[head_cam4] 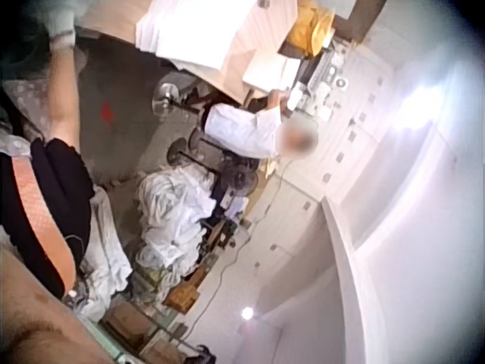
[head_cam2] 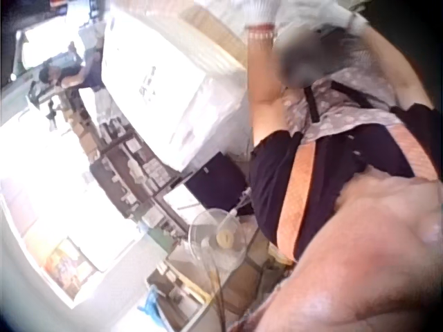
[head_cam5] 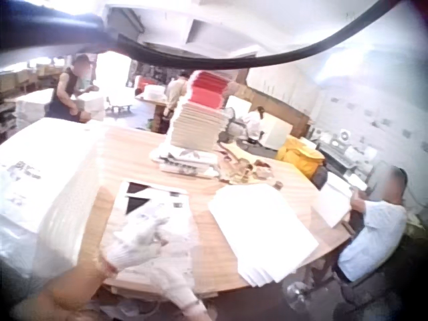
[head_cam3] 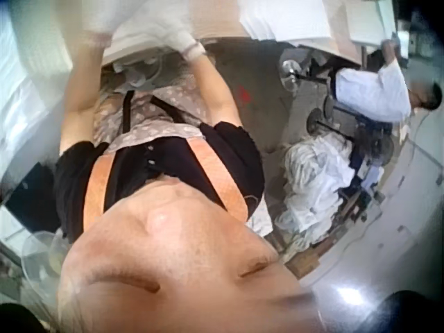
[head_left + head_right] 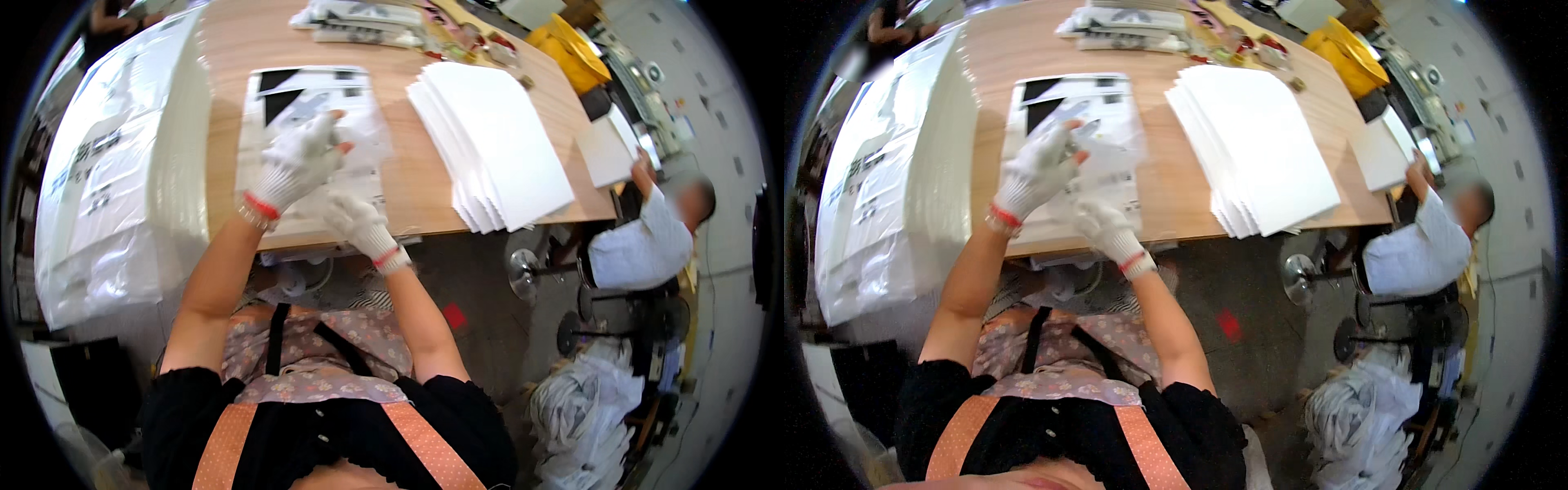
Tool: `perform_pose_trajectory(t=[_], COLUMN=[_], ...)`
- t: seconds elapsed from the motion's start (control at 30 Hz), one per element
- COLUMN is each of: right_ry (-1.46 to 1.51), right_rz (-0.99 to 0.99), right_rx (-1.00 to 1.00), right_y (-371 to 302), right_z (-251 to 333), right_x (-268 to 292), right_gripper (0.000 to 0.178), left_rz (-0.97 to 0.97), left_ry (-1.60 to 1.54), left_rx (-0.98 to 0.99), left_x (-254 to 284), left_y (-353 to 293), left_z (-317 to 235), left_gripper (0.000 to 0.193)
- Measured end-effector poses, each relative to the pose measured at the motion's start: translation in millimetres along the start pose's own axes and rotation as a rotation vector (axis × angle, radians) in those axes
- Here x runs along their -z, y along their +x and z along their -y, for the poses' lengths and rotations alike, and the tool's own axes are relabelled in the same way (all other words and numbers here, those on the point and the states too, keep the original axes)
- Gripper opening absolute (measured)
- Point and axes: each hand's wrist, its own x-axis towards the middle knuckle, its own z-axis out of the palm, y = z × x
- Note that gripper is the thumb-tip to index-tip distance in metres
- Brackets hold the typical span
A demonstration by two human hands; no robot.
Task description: The person repeatedly picks up stacks of white paper sheets from a table and places them into clear plastic packaging bags. They then fold the top of the bags to seal them and place the finished packages onto a growing pile on the table.
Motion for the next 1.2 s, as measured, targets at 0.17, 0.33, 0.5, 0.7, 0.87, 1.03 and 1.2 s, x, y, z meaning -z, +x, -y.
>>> perform_pose_trajectory(t=[0.17, 0.33, 0.5, 0.7, 0.87, 1.03, 1.2], right_ry=[-0.682, -0.859, -0.610, -0.974, -0.812, -0.916, -0.597], right_rz=[-0.631, -0.524, -0.435, -0.399, -0.594, -0.756, -0.220], right_rx=[0.366, 0.042, -0.151, 0.243, 0.176, 0.209, 0.353], right_y=[-102.4, -137.9, -120.0, -136.9, -133.9, -118.1, -153.6], right_z=[14.2, -56.2, -52.8, -53.2, -83.9, -49.9, 48.8], right_x=[138.4, 262.8, 291.5, 266.5, 276.8, 271.3, 158.2], right_gripper=[0.041, 0.065, 0.062, 0.064, 0.043, 0.016, 0.013], left_rz=[-0.430, -0.216, 0.088, 0.342, 0.414, 0.607, 0.660], left_ry=[0.114, -0.218, -0.301, -0.400, -0.413, -0.931, -1.942], left_rx=[-0.149, -0.109, -0.140, -0.177, -0.157, 0.293, 0.874], left_x=[22.2, 9.9, -13.7, -31.7, -35.9, -64.6, -115.8], left_y=[-33.4, -61.5, -72.4, -90.5, -97.8, -89.2, -61.8], left_z=[-8.6, -24.2, -72.2, -104.2, -111.2, -116.2, -98.4], left_gripper=[0.042, 0.036, 0.023, 0.016, 0.012, 0.029, 0.061])
